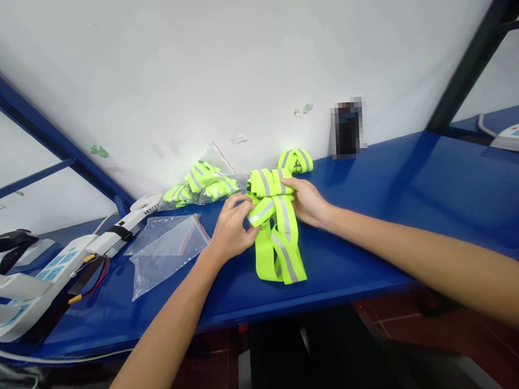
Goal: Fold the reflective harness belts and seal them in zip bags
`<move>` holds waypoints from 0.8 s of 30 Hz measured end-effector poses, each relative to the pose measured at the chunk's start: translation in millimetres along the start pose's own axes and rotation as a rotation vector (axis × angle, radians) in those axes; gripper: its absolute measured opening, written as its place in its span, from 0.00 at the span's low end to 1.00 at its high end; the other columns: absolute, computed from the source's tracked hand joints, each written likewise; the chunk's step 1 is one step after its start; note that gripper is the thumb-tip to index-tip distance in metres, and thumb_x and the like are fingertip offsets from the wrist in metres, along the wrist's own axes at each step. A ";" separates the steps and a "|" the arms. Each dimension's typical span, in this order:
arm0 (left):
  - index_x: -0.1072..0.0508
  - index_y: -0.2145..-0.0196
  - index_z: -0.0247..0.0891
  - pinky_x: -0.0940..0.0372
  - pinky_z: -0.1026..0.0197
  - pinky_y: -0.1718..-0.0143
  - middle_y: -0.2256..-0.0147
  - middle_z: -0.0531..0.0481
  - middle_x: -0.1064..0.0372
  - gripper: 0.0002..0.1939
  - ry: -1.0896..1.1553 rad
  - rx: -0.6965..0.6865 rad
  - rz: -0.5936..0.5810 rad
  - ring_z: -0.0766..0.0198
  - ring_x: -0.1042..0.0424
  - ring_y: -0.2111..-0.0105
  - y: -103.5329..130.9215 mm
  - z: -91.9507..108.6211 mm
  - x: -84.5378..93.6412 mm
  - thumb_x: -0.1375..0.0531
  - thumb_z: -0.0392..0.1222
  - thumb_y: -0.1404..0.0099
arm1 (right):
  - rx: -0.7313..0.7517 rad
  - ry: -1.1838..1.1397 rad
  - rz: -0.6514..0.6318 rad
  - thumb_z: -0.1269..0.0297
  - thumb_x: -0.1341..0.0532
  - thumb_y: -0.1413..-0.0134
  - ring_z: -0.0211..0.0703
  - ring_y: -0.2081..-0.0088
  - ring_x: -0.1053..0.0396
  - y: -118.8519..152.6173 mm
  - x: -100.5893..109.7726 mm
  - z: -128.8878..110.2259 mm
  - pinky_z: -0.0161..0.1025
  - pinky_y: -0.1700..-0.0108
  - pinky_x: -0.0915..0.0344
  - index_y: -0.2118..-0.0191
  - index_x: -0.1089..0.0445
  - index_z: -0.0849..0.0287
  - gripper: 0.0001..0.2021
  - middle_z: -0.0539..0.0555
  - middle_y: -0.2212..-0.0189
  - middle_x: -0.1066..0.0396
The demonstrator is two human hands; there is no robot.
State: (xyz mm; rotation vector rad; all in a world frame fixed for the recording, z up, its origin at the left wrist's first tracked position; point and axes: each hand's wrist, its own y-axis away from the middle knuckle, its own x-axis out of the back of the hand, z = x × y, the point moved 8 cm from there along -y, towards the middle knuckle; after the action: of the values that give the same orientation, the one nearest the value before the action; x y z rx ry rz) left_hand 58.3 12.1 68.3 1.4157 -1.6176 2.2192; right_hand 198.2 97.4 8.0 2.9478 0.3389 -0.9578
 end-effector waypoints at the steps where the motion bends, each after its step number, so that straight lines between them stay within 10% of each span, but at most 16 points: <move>1: 0.32 0.62 0.38 0.32 0.51 0.53 0.62 0.43 0.29 0.12 -0.019 0.010 -0.017 0.53 0.31 0.55 0.3 -1.4 -0.7 0.41 0.31 0.46 | 0.000 0.003 0.005 0.66 0.39 0.44 0.51 0.58 0.24 -0.1 0.6 0.0 0.45 0.54 0.27 0.63 0.27 0.59 0.05 0.55 0.67 0.22; 13: 0.27 0.67 0.38 0.40 0.42 0.46 0.57 0.42 0.30 0.07 0.014 0.055 -0.198 0.48 0.39 0.51 1.8 -4.1 -5.9 0.44 0.34 0.43 | 0.001 -0.001 0.011 0.64 0.41 0.43 0.51 0.57 0.25 0.3 -0.2 -5.2 0.45 0.55 0.27 0.61 0.28 0.58 0.07 0.53 0.68 0.22; 17: 0.29 0.54 0.39 0.38 0.43 0.45 0.52 0.42 0.31 0.15 0.149 0.027 -0.056 0.50 0.35 0.49 3.6 -0.5 4.0 0.41 0.39 0.40 | 0.026 -0.010 0.042 0.65 0.41 0.43 0.51 0.56 0.25 -1.3 3.1 -10.0 0.46 0.54 0.27 0.62 0.28 0.57 0.06 0.53 0.67 0.22; 21: 0.34 0.48 0.39 0.30 0.54 0.54 0.55 0.43 0.31 0.17 0.300 0.316 0.206 0.59 0.27 0.57 11.0 -26.2 12.0 0.42 0.41 0.35 | 0.037 -0.015 0.064 0.66 0.42 0.42 0.52 0.56 0.25 -0.8 5.2 -12.9 0.48 0.53 0.26 0.62 0.28 0.57 0.06 0.53 0.66 0.22; 24: 0.31 0.53 0.38 0.29 0.60 0.64 0.65 0.48 0.29 0.15 0.438 0.546 0.194 0.63 0.26 0.66 16.8 -45.0 -1.5 0.41 0.47 0.35 | 0.052 -0.007 0.037 0.67 0.41 0.43 0.51 0.55 0.25 2.2 1.0 -13.4 0.47 0.53 0.26 0.61 0.28 0.57 0.06 0.54 0.64 0.21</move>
State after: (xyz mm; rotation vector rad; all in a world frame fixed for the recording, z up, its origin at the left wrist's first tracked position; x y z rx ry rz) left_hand 22.1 40.0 53.6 0.7530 -1.0921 2.9665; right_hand 207.2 96.6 18.1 2.9846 0.2629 -0.9880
